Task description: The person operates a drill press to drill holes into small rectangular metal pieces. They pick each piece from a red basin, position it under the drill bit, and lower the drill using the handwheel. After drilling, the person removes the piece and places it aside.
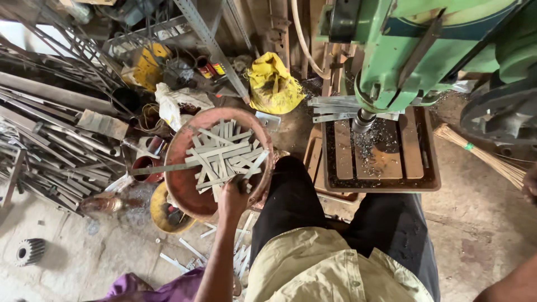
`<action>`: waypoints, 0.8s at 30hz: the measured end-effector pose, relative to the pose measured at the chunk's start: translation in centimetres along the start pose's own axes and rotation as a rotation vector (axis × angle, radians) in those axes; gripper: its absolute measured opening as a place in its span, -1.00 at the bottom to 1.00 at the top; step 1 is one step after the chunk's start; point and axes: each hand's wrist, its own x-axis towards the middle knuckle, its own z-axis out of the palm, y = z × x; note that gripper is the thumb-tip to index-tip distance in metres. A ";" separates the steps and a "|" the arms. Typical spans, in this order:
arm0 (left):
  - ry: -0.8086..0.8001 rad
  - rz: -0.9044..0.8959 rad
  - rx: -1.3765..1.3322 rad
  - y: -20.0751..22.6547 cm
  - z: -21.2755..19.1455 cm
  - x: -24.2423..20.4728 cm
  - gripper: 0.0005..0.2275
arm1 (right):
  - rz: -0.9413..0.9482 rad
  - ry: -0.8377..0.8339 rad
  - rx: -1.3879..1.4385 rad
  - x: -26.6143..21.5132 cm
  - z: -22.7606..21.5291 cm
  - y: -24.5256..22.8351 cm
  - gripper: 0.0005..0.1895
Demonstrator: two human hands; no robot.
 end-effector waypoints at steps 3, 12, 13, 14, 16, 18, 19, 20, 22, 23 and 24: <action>0.054 0.051 0.030 1.7 0.4 -0.2 -0.79 | 0.017 -0.008 -0.002 0.6 1.1 -0.6 -0.44; -0.309 0.286 0.107 13.8 16.3 2.0 -0.52 | -0.219 -0.013 -0.097 -5.7 4.4 -13.7 -0.48; -0.403 0.257 0.086 15.1 17.2 2.0 -0.51 | -0.204 -0.003 -0.087 -5.8 4.7 -14.2 -0.48; -0.497 0.228 0.066 16.0 17.6 2.0 -0.51 | -0.190 0.007 -0.077 -5.8 4.9 -14.5 -0.48; -0.579 0.171 -0.070 16.0 16.8 1.4 -0.53 | -0.182 0.017 -0.085 -5.8 4.9 -14.5 -0.49; -0.548 0.197 -0.132 15.4 14.6 1.3 -0.56 | -0.208 0.034 -0.108 -5.9 4.8 -14.3 -0.50; -0.486 0.248 -0.124 14.5 12.8 1.0 -0.58 | -0.206 0.033 -0.089 -5.8 4.8 -14.1 -0.50; -0.424 0.299 -0.116 14.0 11.5 0.7 -0.60 | -0.204 0.031 -0.069 -5.7 4.6 -13.9 -0.51; -0.382 0.286 -0.146 13.4 10.0 -0.4 -0.63 | -0.193 0.018 -0.075 -5.7 4.6 -13.5 -0.51; -0.353 0.279 -0.161 13.1 9.4 -0.7 -0.64 | -0.192 0.012 -0.094 -5.6 4.3 -13.5 -0.50; -0.345 0.298 -0.205 12.7 9.0 -0.9 -0.66 | -0.191 0.007 -0.114 -5.5 4.3 -13.4 -0.49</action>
